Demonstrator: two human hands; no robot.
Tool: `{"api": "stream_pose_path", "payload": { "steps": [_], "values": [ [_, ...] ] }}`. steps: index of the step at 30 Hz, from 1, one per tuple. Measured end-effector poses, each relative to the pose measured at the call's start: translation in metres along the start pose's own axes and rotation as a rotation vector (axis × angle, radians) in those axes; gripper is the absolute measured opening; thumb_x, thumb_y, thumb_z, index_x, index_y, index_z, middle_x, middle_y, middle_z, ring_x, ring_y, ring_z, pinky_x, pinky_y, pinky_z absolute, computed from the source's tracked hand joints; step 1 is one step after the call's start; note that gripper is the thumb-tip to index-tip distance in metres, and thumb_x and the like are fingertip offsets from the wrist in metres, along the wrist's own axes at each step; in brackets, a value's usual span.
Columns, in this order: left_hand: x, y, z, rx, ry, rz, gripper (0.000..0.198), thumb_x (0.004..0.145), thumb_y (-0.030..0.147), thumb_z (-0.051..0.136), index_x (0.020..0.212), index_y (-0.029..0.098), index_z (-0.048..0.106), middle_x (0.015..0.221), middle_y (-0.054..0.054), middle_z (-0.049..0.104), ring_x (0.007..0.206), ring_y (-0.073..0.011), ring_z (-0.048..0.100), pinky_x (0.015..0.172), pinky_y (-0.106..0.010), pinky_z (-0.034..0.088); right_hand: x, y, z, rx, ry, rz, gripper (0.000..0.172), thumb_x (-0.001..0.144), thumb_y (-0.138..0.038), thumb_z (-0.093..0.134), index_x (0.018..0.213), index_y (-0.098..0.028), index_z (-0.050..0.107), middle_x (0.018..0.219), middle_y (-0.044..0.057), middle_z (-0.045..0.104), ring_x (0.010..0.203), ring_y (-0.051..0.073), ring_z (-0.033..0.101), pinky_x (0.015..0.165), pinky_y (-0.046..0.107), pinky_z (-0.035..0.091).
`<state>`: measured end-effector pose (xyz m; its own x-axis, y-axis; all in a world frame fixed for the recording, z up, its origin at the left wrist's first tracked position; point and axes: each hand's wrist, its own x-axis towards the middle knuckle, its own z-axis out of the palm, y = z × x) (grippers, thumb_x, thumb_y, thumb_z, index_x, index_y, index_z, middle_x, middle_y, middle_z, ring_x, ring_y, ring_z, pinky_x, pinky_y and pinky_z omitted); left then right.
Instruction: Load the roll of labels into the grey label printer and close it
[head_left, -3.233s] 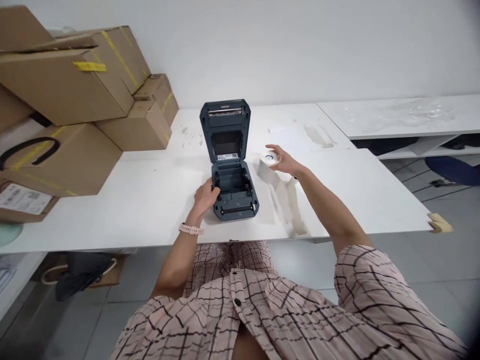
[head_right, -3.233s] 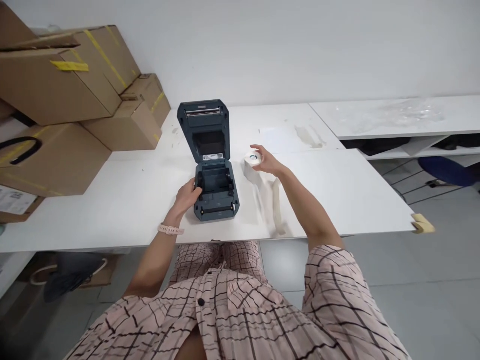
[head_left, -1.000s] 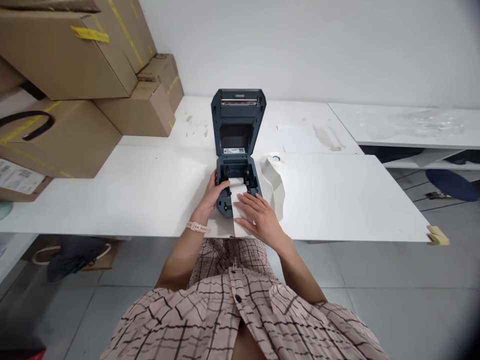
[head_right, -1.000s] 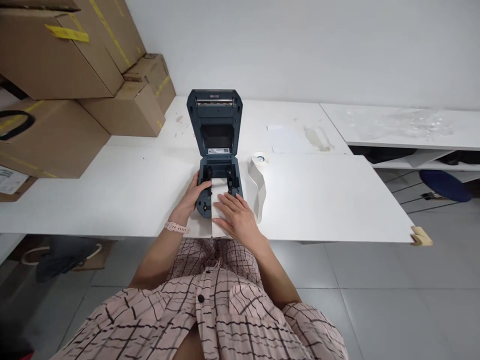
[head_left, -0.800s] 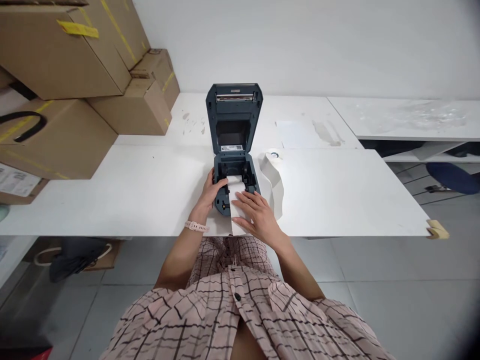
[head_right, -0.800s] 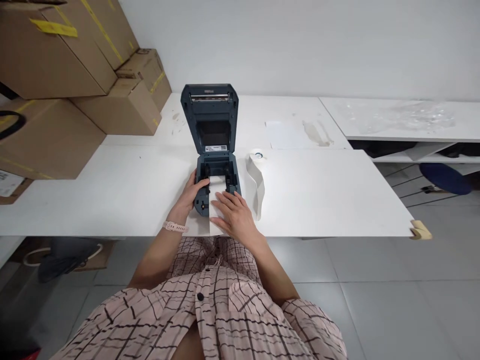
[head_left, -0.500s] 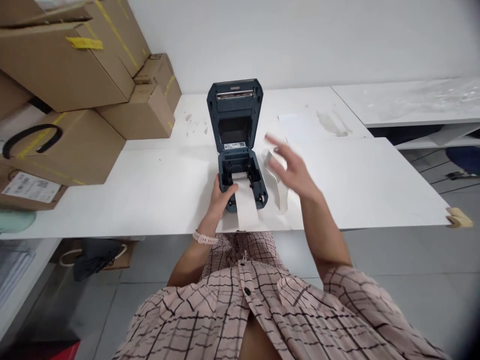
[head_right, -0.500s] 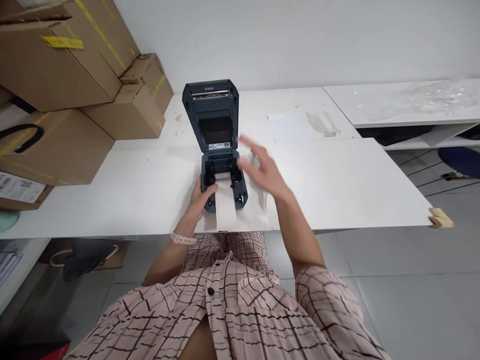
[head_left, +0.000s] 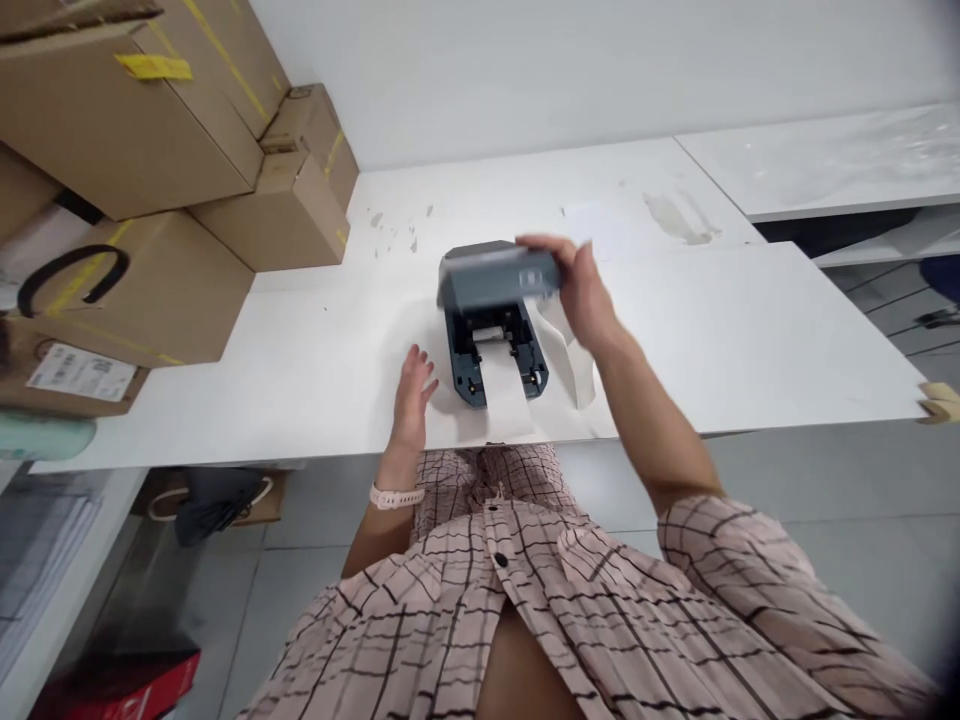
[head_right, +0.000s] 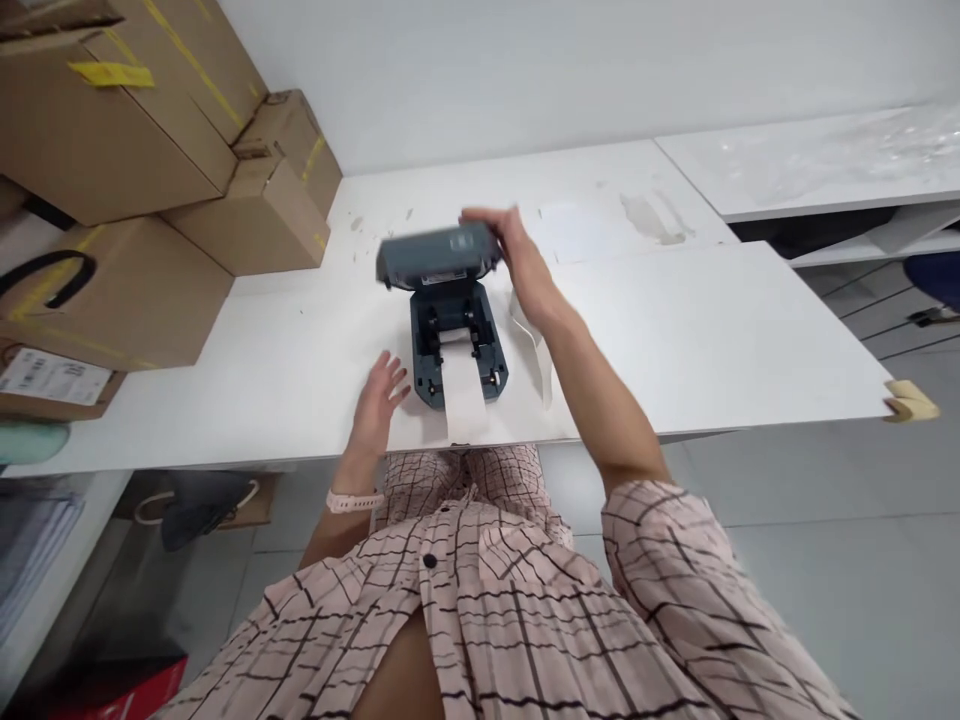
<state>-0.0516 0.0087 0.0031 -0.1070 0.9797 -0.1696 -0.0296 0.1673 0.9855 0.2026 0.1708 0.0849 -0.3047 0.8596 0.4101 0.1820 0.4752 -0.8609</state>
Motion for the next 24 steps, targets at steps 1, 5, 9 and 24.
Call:
{"api": "stream_pose_path", "payload": {
  "steps": [1, 5, 9, 24],
  "values": [
    [0.004, 0.001, -0.002, -0.020, 0.031, 0.017, 0.086, 0.094, 0.075, 0.048, 0.166, 0.033, 0.028, 0.176, -0.009, 0.029, 0.160, -0.0331, 0.033, 0.125, -0.049, 0.040, -0.028, -0.005, 0.005, -0.028, 0.003, 0.014, 0.081, 0.096, -0.087, 0.019, 0.148, -0.036, 0.054, 0.156, -0.001, 0.055, 0.152, 0.030, 0.045, 0.126, 0.049, 0.040],
    [0.014, 0.009, 0.010, -0.049, 0.028, 0.045, 0.082, 0.096, 0.070, 0.050, 0.166, 0.035, 0.027, 0.177, -0.005, 0.025, 0.164, -0.0306, 0.024, 0.130, -0.048, 0.032, -0.107, -0.016, 0.033, -0.148, -0.045, -0.013, 0.058, 0.104, -0.070, 0.035, 0.145, -0.036, 0.058, 0.165, 0.001, 0.048, 0.161, 0.026, 0.029, 0.135, 0.053, 0.021],
    [0.013, 0.017, 0.036, -0.046, -0.041, 0.022, 0.091, 0.090, 0.060, 0.067, 0.166, 0.031, 0.026, 0.176, -0.005, 0.028, 0.163, -0.0335, 0.025, 0.130, -0.046, 0.034, -0.128, -0.004, 0.055, -0.081, 0.058, 0.172, 0.073, 0.101, -0.065, 0.049, 0.165, -0.034, 0.029, 0.177, 0.003, 0.023, 0.165, 0.027, 0.017, 0.135, 0.054, 0.021],
    [0.004, 0.001, 0.049, -0.048, -0.041, 0.122, 0.085, 0.087, 0.063, 0.069, 0.160, 0.032, 0.037, 0.166, -0.011, 0.045, 0.150, -0.0371, 0.047, 0.118, -0.049, 0.048, -0.141, 0.016, 0.066, 0.326, 0.158, 0.479, 0.101, 0.088, -0.069, 0.068, 0.168, -0.037, 0.016, 0.170, 0.007, 0.038, 0.154, 0.035, 0.040, 0.128, 0.055, 0.036]
  ]
}}
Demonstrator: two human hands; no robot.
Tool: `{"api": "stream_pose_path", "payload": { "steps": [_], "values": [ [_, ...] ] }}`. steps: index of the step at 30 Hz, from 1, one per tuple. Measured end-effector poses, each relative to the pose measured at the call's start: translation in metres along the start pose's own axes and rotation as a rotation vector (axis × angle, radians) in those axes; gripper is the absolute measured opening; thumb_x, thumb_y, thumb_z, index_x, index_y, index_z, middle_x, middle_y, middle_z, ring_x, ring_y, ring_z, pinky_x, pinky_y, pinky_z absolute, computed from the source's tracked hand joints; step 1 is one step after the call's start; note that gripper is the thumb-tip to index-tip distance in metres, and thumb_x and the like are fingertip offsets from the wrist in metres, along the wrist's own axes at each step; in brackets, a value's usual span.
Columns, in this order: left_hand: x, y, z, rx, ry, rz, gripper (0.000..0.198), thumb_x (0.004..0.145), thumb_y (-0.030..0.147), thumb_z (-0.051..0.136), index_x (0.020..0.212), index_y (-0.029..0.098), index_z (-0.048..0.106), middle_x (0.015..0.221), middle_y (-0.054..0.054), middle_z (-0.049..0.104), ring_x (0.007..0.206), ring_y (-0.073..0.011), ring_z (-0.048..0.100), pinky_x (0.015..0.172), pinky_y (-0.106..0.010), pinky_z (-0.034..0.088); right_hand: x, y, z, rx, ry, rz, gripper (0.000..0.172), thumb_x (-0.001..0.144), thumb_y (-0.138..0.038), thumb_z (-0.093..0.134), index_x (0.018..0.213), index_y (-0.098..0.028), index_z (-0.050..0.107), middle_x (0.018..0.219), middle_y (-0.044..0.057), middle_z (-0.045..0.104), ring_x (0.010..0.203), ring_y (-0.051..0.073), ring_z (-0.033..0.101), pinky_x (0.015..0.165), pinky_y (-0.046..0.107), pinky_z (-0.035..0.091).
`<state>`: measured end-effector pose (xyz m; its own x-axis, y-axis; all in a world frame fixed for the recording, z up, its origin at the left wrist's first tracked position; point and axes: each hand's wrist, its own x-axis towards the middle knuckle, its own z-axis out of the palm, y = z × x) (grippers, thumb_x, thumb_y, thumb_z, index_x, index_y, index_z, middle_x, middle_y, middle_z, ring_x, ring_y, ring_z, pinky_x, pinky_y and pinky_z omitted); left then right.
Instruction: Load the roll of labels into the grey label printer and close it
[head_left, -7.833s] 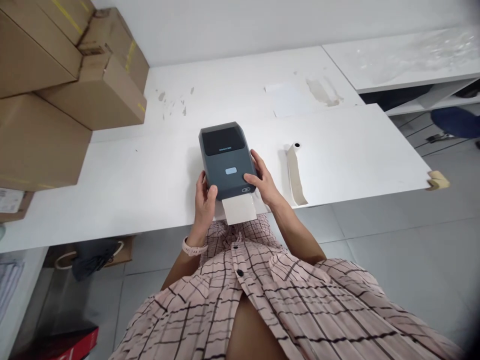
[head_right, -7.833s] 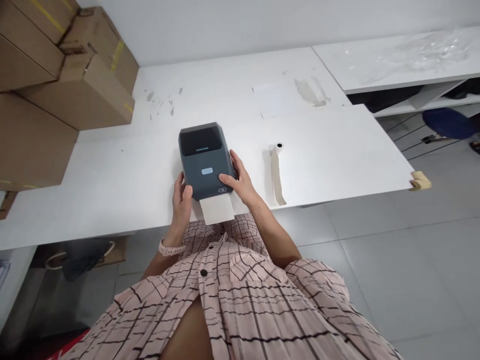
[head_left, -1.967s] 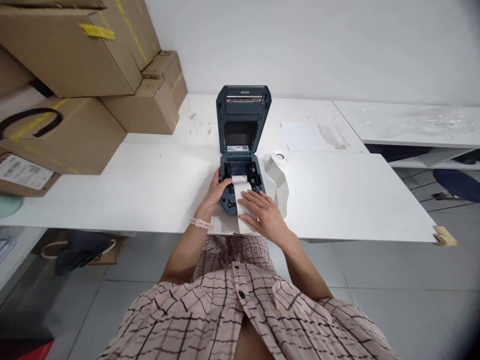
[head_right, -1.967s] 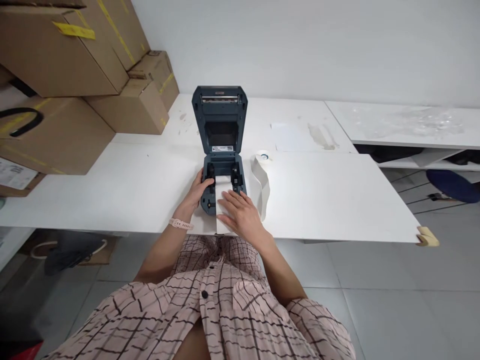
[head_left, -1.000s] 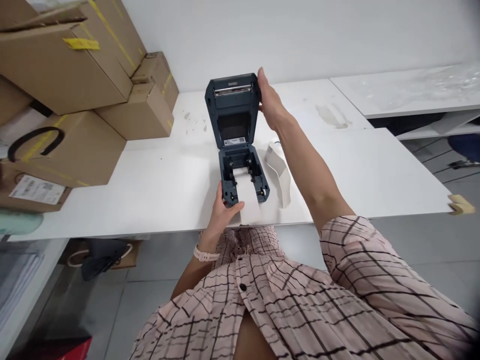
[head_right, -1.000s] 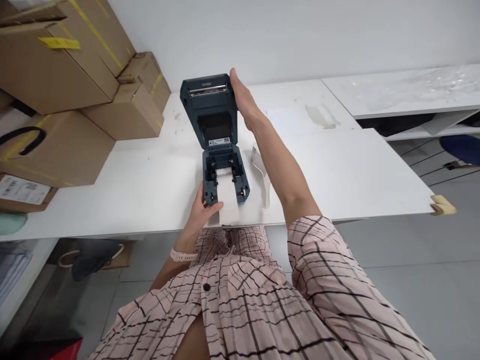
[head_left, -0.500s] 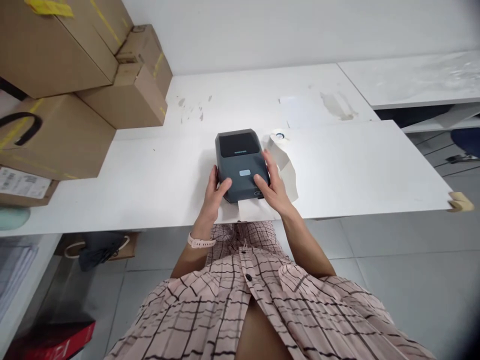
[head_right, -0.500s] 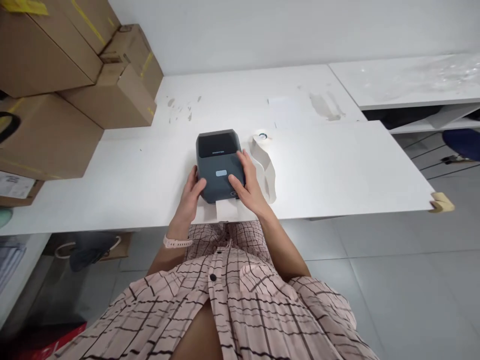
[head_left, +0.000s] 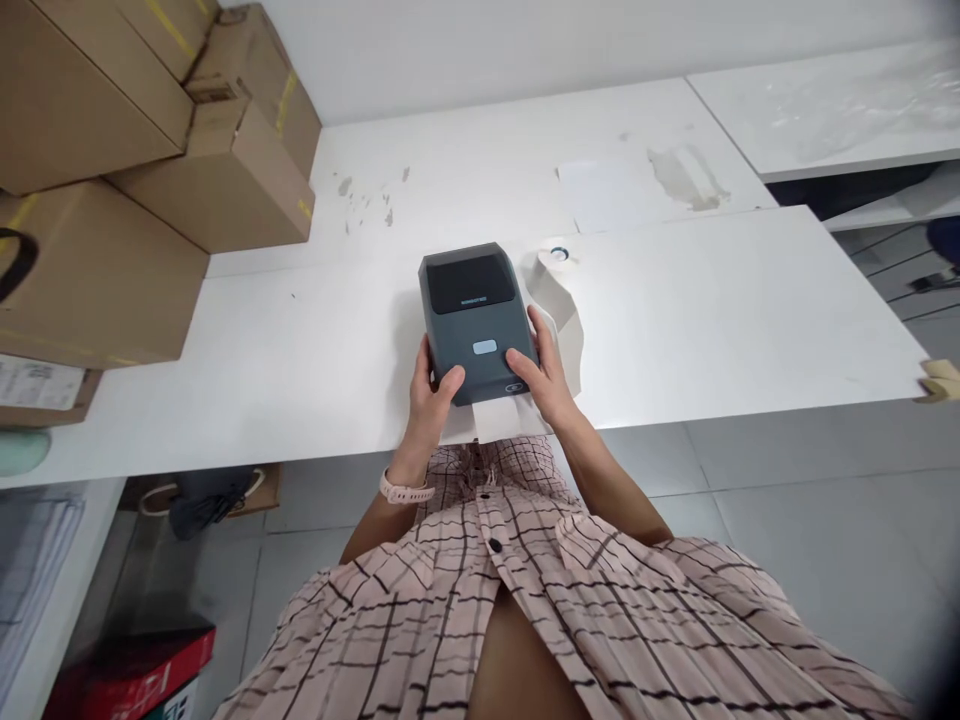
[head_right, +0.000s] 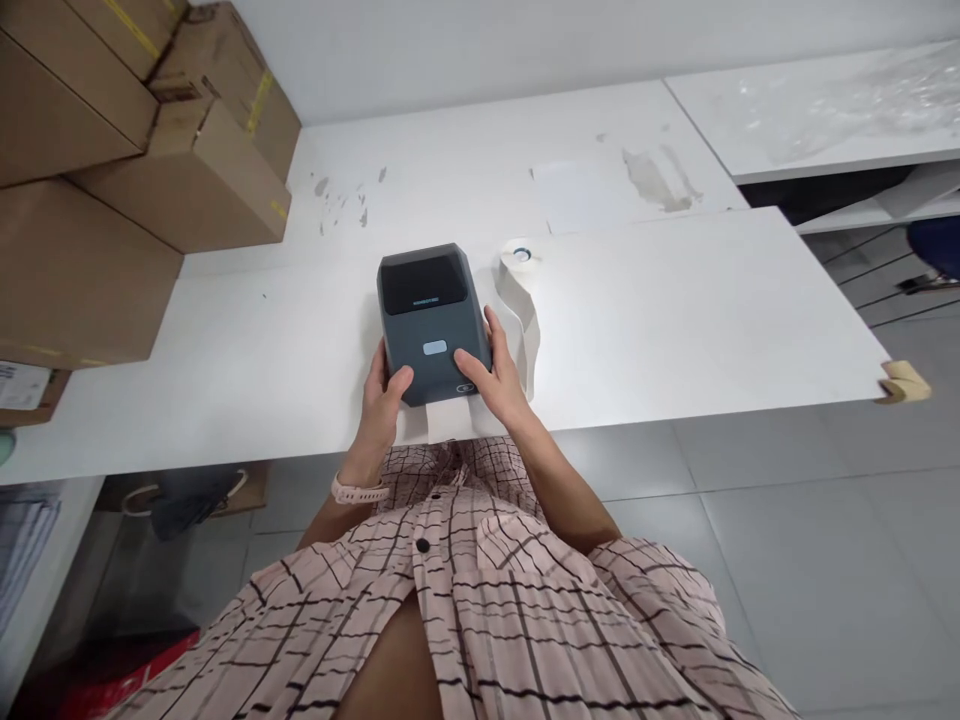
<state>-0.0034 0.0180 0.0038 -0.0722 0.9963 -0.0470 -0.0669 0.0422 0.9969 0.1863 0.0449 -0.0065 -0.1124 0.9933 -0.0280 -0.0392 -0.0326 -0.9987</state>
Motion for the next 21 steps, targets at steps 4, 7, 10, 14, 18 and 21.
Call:
{"api": "stream_pose_path", "payload": {
  "steps": [4, 7, 10, 14, 18, 21],
  "values": [
    [-0.040, -0.009, 0.002, 0.192, 0.251, 0.001, 0.074, 0.086, 0.065, 0.069, 0.147, 0.028, 0.049, 0.155, -0.013, 0.053, 0.132, -0.0298, 0.059, 0.102, -0.040, 0.054, 0.002, 0.005, 0.001, 0.000, 0.017, -0.013, 0.103, 0.087, -0.071, 0.068, 0.168, -0.037, 0.016, 0.169, 0.007, 0.040, 0.152, 0.034, 0.043, 0.128, 0.056, 0.036],
    [-0.066, -0.014, 0.008, 0.237, 0.245, -0.117, 0.049, 0.083, 0.068, 0.070, 0.094, 0.020, 0.066, 0.092, -0.007, 0.070, 0.081, -0.0184, 0.063, 0.072, -0.030, 0.051, 0.003, 0.006, 0.003, -0.029, 0.049, -0.031, 0.102, 0.086, -0.074, 0.066, 0.167, -0.032, 0.020, 0.166, 0.011, 0.044, 0.150, 0.034, 0.047, 0.127, 0.055, 0.037],
    [-0.067, -0.012, 0.016, 0.112, -0.082, -0.336, 0.054, 0.081, 0.072, 0.067, 0.073, 0.019, 0.061, 0.065, -0.001, 0.060, 0.054, -0.0111, 0.048, 0.054, -0.027, 0.038, 0.003, 0.007, 0.004, -0.079, 0.071, -0.049, 0.098, 0.088, -0.073, 0.063, 0.165, -0.026, 0.025, 0.164, 0.014, 0.046, 0.148, 0.033, 0.048, 0.125, 0.053, 0.039],
    [-0.053, -0.005, 0.019, 0.135, -0.144, -0.275, 0.051, 0.082, 0.067, 0.067, 0.068, 0.019, 0.058, 0.056, 0.003, 0.052, 0.049, -0.0087, 0.040, 0.051, -0.026, 0.029, -0.003, -0.002, 0.006, -0.323, 0.149, -0.217, 0.076, 0.099, -0.060, 0.055, 0.162, -0.025, 0.031, 0.162, 0.015, 0.048, 0.148, 0.032, 0.048, 0.121, 0.054, 0.042],
    [-0.055, -0.005, 0.004, 0.340, -0.225, -0.131, 0.054, 0.093, 0.060, 0.058, 0.058, 0.020, 0.052, 0.051, 0.004, 0.049, 0.051, -0.0096, 0.042, 0.054, -0.026, 0.031, -0.010, -0.025, 0.011, -0.753, 0.252, -0.693, 0.043, 0.104, -0.034, 0.055, 0.145, -0.027, 0.048, 0.127, 0.009, 0.075, 0.134, 0.030, 0.058, 0.117, 0.053, 0.040],
    [-0.059, -0.007, -0.013, 0.324, -0.200, -0.122, 0.052, 0.098, 0.057, 0.050, 0.066, 0.019, 0.062, 0.057, 0.002, 0.055, 0.050, -0.0102, 0.045, 0.054, -0.027, 0.035, -0.011, -0.037, 0.019, -0.912, 0.136, -0.929, 0.035, 0.103, -0.024, 0.056, 0.137, -0.025, 0.051, 0.108, 0.004, 0.080, 0.123, 0.026, 0.066, 0.116, 0.047, 0.037]
  ]
}}
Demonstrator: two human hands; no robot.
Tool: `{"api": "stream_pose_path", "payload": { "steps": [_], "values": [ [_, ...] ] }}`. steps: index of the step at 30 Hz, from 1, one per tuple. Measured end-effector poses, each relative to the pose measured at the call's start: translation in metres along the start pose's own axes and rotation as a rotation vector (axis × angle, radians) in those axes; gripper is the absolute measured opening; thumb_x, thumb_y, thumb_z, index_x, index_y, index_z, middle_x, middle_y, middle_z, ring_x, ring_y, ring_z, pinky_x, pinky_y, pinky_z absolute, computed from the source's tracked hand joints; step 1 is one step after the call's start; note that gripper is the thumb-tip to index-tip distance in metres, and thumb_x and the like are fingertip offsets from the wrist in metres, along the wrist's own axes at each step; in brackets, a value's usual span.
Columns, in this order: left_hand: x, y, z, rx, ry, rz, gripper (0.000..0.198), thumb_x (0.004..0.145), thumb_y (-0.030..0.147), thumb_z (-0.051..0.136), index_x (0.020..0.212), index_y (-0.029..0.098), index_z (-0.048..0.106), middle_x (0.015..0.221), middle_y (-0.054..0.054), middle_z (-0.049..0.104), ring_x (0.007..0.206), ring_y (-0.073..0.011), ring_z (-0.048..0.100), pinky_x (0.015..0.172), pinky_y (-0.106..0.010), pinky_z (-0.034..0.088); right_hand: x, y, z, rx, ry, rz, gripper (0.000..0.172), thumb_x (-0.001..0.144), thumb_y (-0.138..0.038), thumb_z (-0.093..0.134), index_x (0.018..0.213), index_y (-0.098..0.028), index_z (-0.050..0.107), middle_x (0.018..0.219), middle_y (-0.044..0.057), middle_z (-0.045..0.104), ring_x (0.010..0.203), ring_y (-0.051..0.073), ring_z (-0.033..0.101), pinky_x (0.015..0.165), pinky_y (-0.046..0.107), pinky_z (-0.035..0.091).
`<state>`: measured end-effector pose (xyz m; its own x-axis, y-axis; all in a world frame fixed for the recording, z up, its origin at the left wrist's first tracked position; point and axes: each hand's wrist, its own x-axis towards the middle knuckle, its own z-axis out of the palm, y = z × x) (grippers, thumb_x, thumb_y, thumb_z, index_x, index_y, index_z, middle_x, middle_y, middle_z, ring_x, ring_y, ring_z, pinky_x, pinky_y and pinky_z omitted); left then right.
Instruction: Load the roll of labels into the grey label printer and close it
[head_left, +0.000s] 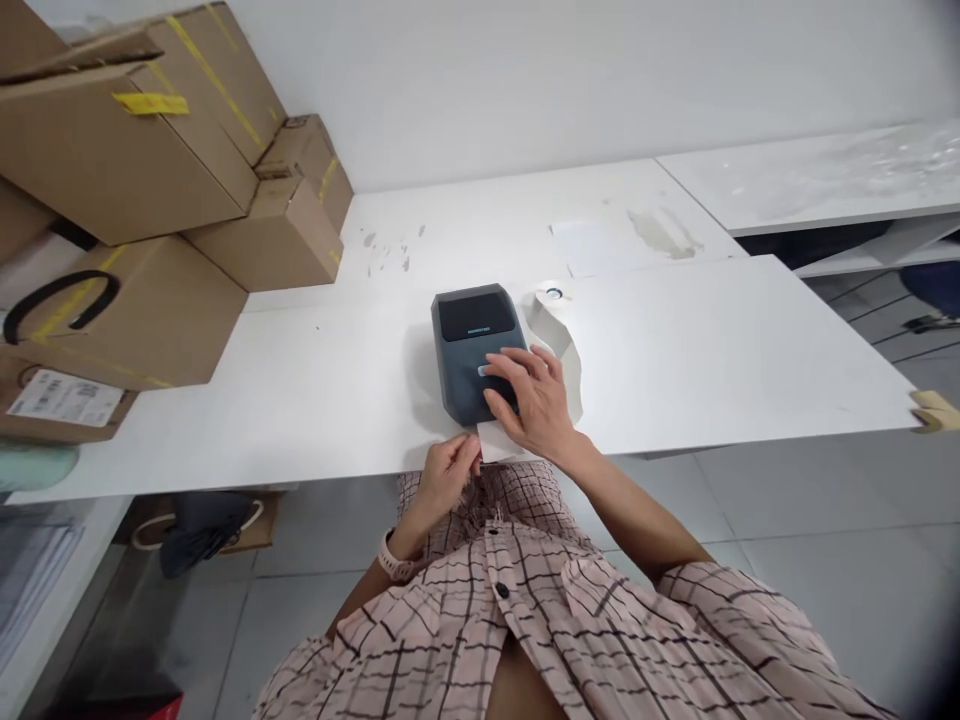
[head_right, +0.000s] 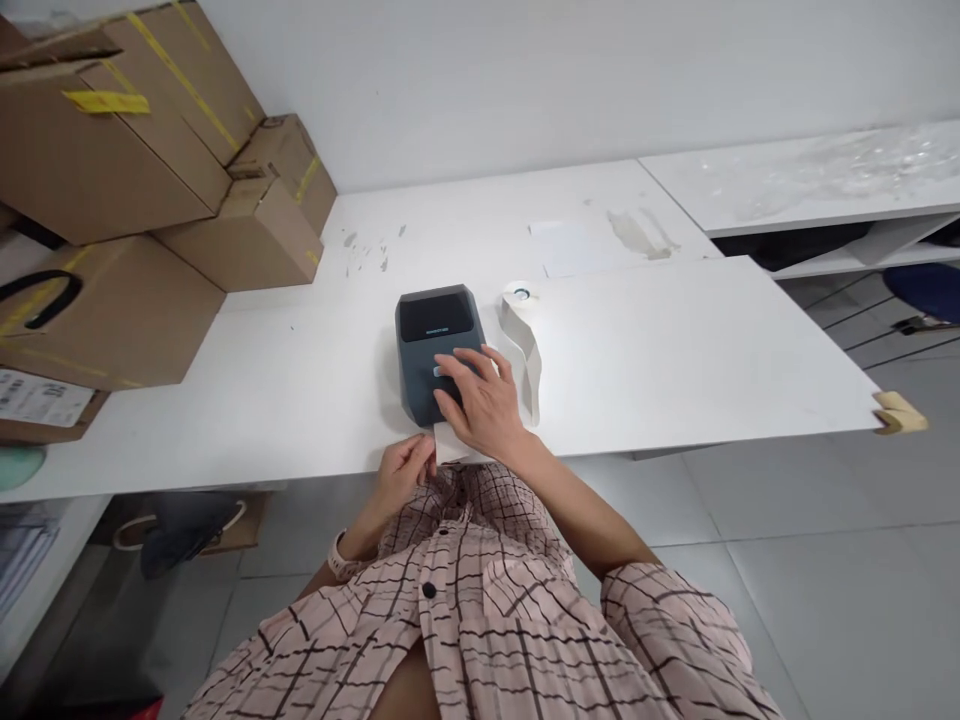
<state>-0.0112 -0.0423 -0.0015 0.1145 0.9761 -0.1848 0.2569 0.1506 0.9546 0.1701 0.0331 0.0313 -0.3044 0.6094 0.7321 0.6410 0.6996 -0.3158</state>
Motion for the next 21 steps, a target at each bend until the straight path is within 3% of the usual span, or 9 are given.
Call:
{"api": "stream_pose_path", "payload": {
  "steps": [3, 6, 9, 13, 18, 21],
  "values": [
    [0.002, -0.004, -0.012, -0.012, 0.280, 0.039, 0.042, 0.100, 0.054, 0.051, 0.086, 0.020, 0.071, 0.073, 0.000, 0.066, 0.060, -0.0126, 0.054, 0.058, -0.027, 0.042, 0.007, -0.005, 0.004, -0.056, -0.054, -0.021, 0.019, 0.103, -0.020, 0.052, 0.121, -0.024, 0.058, 0.099, 0.003, 0.079, 0.106, 0.023, 0.071, 0.115, 0.045, 0.037],
    [0.015, 0.000, -0.017, 0.013, 0.527, 0.161, 0.039, 0.100, 0.054, 0.055, 0.119, 0.023, 0.070, 0.120, -0.009, 0.074, 0.104, -0.0206, 0.068, 0.085, -0.032, 0.055, 0.007, -0.006, 0.008, 0.025, -0.077, 0.065, 0.009, 0.103, -0.025, 0.053, 0.108, -0.025, 0.061, 0.094, 0.002, 0.077, 0.097, 0.022, 0.071, 0.113, 0.047, 0.039],
    [0.030, 0.009, -0.013, -0.042, 0.466, 0.227, 0.057, 0.100, 0.058, 0.054, 0.148, 0.027, 0.055, 0.160, -0.010, 0.054, 0.146, -0.0268, 0.052, 0.115, -0.040, 0.048, -0.002, 0.000, 0.007, 0.271, 0.038, 0.298, 0.017, 0.104, -0.037, 0.054, 0.115, -0.027, 0.062, 0.110, 0.006, 0.076, 0.111, 0.025, 0.069, 0.109, 0.048, 0.047],
    [0.038, 0.028, -0.011, -0.118, 0.360, 0.267, 0.063, 0.101, 0.061, 0.050, 0.157, 0.032, 0.047, 0.169, -0.006, 0.043, 0.158, -0.0285, 0.038, 0.127, -0.042, 0.039, -0.015, 0.013, 0.002, 0.526, 0.227, 0.667, 0.040, 0.107, -0.054, 0.045, 0.137, -0.032, 0.058, 0.144, 0.007, 0.065, 0.137, 0.025, 0.058, 0.114, 0.049, 0.049],
    [0.061, 0.058, -0.028, -0.153, 0.407, 0.436, 0.063, 0.102, 0.063, 0.046, 0.158, 0.033, 0.045, 0.169, -0.004, 0.044, 0.158, -0.0280, 0.038, 0.131, -0.043, 0.033, 0.013, 0.034, -0.006, 0.740, 0.138, 0.597, 0.063, 0.105, -0.069, 0.029, 0.155, -0.035, 0.045, 0.160, 0.006, 0.053, 0.152, 0.027, 0.047, 0.126, 0.055, 0.038],
    [0.096, 0.071, -0.043, -0.102, 0.385, 0.517, 0.065, 0.100, 0.062, 0.050, 0.160, 0.037, 0.041, 0.169, -0.001, 0.043, 0.157, -0.0306, 0.040, 0.131, -0.048, 0.032, 0.053, 0.054, -0.006, 0.621, 0.030, 0.488, 0.071, 0.104, -0.074, 0.014, 0.166, -0.038, 0.023, 0.171, 0.005, 0.038, 0.157, 0.029, 0.038, 0.126, 0.059, 0.037]
  ]
}}
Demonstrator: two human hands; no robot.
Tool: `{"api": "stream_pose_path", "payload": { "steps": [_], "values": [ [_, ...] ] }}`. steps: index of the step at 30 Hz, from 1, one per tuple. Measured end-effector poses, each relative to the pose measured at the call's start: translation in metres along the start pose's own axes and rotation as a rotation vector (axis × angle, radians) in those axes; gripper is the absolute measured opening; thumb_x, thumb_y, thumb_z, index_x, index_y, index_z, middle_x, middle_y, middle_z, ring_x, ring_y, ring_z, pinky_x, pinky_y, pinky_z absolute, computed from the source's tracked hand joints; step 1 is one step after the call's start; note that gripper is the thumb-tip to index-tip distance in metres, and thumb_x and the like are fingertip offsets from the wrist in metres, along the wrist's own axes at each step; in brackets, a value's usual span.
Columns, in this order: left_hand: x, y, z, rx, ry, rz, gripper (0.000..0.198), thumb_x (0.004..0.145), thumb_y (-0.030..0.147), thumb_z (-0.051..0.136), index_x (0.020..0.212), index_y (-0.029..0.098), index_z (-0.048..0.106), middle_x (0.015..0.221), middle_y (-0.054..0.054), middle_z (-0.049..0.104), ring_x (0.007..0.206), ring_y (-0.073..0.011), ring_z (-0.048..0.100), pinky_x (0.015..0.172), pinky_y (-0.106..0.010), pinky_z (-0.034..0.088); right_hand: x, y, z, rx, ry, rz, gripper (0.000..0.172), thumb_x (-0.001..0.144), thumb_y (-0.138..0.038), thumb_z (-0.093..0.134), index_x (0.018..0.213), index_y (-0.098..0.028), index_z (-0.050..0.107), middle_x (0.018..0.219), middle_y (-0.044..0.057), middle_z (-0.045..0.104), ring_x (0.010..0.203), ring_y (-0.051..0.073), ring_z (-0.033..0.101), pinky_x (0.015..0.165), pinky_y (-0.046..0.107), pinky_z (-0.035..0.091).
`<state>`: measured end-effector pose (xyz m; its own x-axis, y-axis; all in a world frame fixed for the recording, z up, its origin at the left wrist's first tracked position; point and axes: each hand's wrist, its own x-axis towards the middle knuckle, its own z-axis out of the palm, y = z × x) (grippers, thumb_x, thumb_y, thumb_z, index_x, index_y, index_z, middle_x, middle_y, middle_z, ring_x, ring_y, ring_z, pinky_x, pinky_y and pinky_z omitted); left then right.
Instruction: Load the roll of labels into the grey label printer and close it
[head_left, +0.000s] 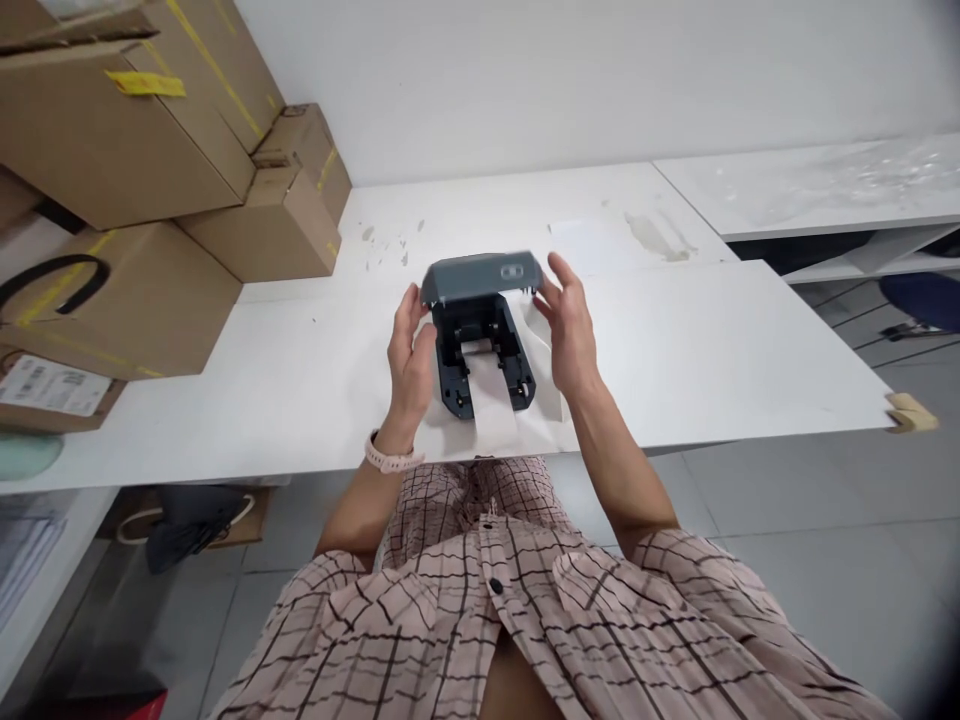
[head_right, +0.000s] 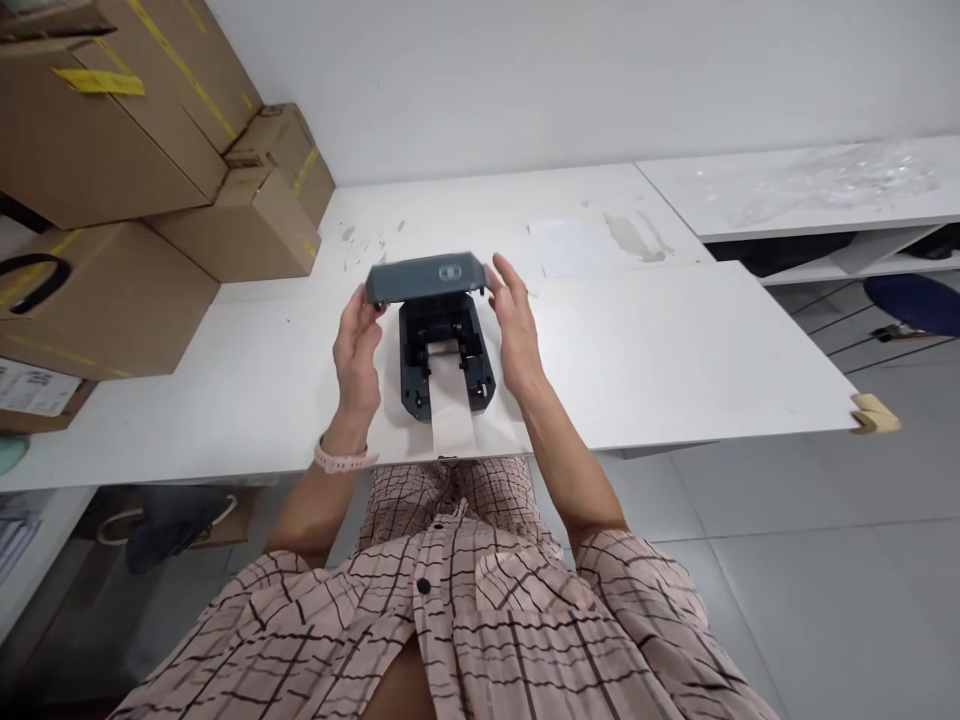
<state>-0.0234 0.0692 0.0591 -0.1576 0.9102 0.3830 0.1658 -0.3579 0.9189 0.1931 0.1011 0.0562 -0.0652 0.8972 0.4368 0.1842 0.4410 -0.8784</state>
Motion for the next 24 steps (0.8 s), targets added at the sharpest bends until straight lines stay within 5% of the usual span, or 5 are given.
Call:
{"api": "stream_pose_path", "payload": {
  "steps": [6, 13, 17, 20, 24],
  "values": [
    [0.069, -0.038, 0.006, 0.108, -0.062, 0.033, 0.076, 0.098, 0.042, 0.061, 0.165, 0.039, 0.026, 0.175, -0.001, 0.031, 0.161, -0.0336, 0.029, 0.131, -0.056, 0.026, 0.082, 0.016, 0.017, -0.329, -0.032, -0.130, 0.077, 0.104, -0.075, 0.010, 0.169, -0.037, -0.008, 0.177, 0.002, 0.018, 0.164, 0.029, 0.021, 0.130, 0.052, 0.030],
    [0.025, -0.077, 0.012, 0.181, -0.113, -0.239, 0.103, 0.084, 0.030, 0.076, 0.168, 0.029, 0.016, 0.177, -0.010, 0.022, 0.164, -0.0383, 0.017, 0.133, -0.059, 0.018, 0.064, 0.012, 0.033, -0.543, 0.033, -0.258, 0.066, 0.109, -0.056, 0.025, 0.168, -0.027, 0.020, 0.168, 0.011, 0.040, 0.159, 0.032, 0.032, 0.127, 0.058, 0.031],
    [0.005, -0.081, 0.010, 0.174, -0.135, -0.401, 0.106, 0.083, 0.030, 0.077, 0.168, 0.029, 0.015, 0.172, -0.016, 0.033, 0.160, -0.0432, 0.028, 0.127, -0.063, 0.029, 0.052, 0.011, 0.034, -0.760, -0.447, -0.281, 0.042, 0.103, -0.018, 0.039, 0.131, -0.015, 0.070, 0.128, 0.016, 0.075, 0.122, 0.030, 0.068, 0.117, 0.048, 0.043],
    [0.007, -0.078, 0.011, 0.198, -0.108, -0.417, 0.106, 0.079, 0.024, 0.078, 0.168, 0.025, 0.020, 0.158, -0.018, 0.052, 0.152, -0.0439, 0.042, 0.122, -0.060, 0.038, 0.062, 0.014, 0.045, -0.984, -0.862, -0.264, 0.033, 0.089, -0.004, 0.054, 0.108, -0.013, 0.080, 0.105, 0.016, 0.082, 0.106, 0.031, 0.075, 0.122, 0.049, 0.033],
    [0.008, -0.080, 0.013, 0.154, -0.095, -0.361, 0.100, 0.081, 0.025, 0.077, 0.166, 0.028, 0.024, 0.156, -0.015, 0.056, 0.149, -0.0402, 0.047, 0.120, -0.058, 0.041, 0.082, 0.021, 0.060, -1.068, -1.125, -0.167, 0.030, 0.084, -0.003, 0.060, 0.099, -0.016, 0.082, 0.102, 0.014, 0.082, 0.107, 0.032, 0.074, 0.113, 0.048, 0.040]
  ]
}}
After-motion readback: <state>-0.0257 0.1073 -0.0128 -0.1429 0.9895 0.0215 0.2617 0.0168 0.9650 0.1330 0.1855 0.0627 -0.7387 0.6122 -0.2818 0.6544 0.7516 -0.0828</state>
